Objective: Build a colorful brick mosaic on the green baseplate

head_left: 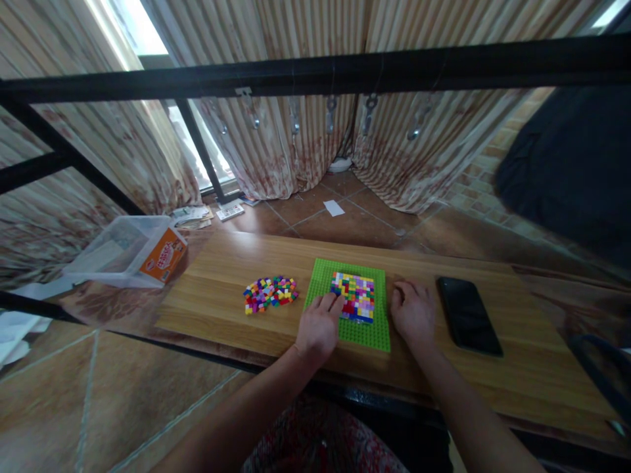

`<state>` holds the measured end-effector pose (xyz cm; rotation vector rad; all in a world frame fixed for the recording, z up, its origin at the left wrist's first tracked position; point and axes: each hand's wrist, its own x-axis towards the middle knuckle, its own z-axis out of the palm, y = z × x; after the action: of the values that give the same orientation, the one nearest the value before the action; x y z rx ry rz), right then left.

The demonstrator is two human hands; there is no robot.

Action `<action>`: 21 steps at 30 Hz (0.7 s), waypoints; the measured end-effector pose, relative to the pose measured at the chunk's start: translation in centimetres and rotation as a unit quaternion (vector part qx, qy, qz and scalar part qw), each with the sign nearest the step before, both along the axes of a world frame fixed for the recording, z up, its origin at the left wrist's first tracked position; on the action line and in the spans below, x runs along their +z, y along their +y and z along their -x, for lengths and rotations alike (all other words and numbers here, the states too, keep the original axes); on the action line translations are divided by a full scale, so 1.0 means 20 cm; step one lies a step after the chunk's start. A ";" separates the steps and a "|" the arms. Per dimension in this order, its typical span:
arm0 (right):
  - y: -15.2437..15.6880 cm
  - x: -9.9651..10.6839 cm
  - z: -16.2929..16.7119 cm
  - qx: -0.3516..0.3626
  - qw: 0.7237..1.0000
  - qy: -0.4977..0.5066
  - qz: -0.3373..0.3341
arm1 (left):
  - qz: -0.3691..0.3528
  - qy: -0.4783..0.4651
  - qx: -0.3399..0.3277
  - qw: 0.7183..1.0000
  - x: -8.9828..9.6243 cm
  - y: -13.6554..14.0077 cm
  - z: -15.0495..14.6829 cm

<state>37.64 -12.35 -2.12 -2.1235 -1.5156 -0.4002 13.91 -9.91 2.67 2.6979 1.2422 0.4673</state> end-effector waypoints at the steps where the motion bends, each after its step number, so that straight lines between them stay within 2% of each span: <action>1: 0.00 0.00 0.00 0.002 1.000 -0.001 0.001 | 0.003 0.005 0.000 1.000 0.01 0.00 0.00; 5: 0.00 -0.01 -0.01 0.006 1.000 -0.004 0.008 | 0.015 -0.009 0.000 1.000 0.03 0.00 0.02; 10: 0.01 -0.03 -0.02 0.009 1.000 -0.011 0.002 | 0.012 -0.115 -0.002 0.993 0.02 -0.02 0.09; 14: 0.01 -0.03 -0.03 0.013 1.000 -0.013 0.000 | -0.003 -0.176 0.069 0.982 -0.02 -0.03 0.22; 21: 0.01 -0.05 -0.05 0.017 0.999 -0.031 0.005 | -0.019 -0.163 0.209 0.964 -0.04 0.01 0.52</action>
<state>38.59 -12.20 -3.07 -2.1077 -1.5895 -0.4517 3.59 -9.69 1.81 2.2476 1.7036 0.9489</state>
